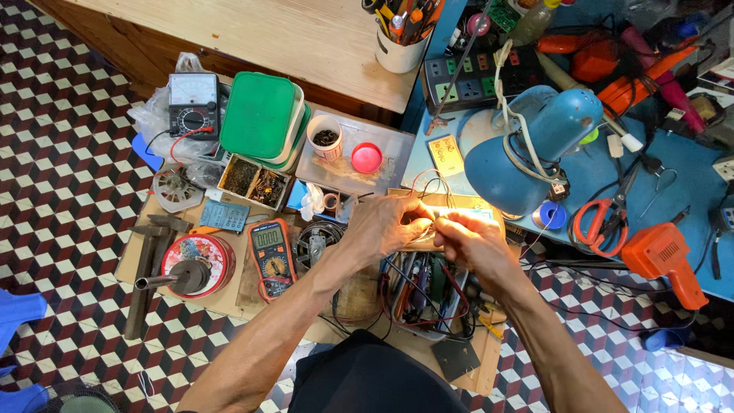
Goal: The person solders components on a green circuit board mounted in a fixture, using a hot air tool and soldering iron under a desk lamp. They reposition the board, use tweezers and a multimeter, cut a wire with scissors, and handle a small motor and power supply on the workbench.
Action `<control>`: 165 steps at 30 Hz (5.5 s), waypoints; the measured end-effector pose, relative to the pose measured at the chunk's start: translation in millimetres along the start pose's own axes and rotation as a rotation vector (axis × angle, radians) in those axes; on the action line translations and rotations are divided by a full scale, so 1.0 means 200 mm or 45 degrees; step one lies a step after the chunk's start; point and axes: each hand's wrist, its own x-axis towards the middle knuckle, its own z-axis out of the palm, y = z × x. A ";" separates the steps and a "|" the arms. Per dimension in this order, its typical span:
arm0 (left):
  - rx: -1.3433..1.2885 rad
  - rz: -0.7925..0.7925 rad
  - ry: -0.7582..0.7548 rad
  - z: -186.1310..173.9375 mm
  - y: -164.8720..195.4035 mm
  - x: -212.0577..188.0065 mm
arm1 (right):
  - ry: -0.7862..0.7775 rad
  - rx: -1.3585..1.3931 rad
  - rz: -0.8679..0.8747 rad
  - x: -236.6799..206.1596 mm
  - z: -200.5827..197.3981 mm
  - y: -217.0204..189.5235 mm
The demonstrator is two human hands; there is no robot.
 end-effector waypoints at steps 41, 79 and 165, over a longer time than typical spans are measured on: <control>-0.001 -0.057 -0.021 -0.01 0.03 0.02 | 0.469 -1.476 -1.305 -0.12 0.06 -0.15; 0.515 0.081 0.466 0.01 0.13 -0.11 | 1.284 -1.060 0.116 0.05 -1.09 0.55; -0.771 -0.458 0.529 0.20 -0.22 0.06 | 0.167 -1.493 0.152 -0.35 -0.06 -0.16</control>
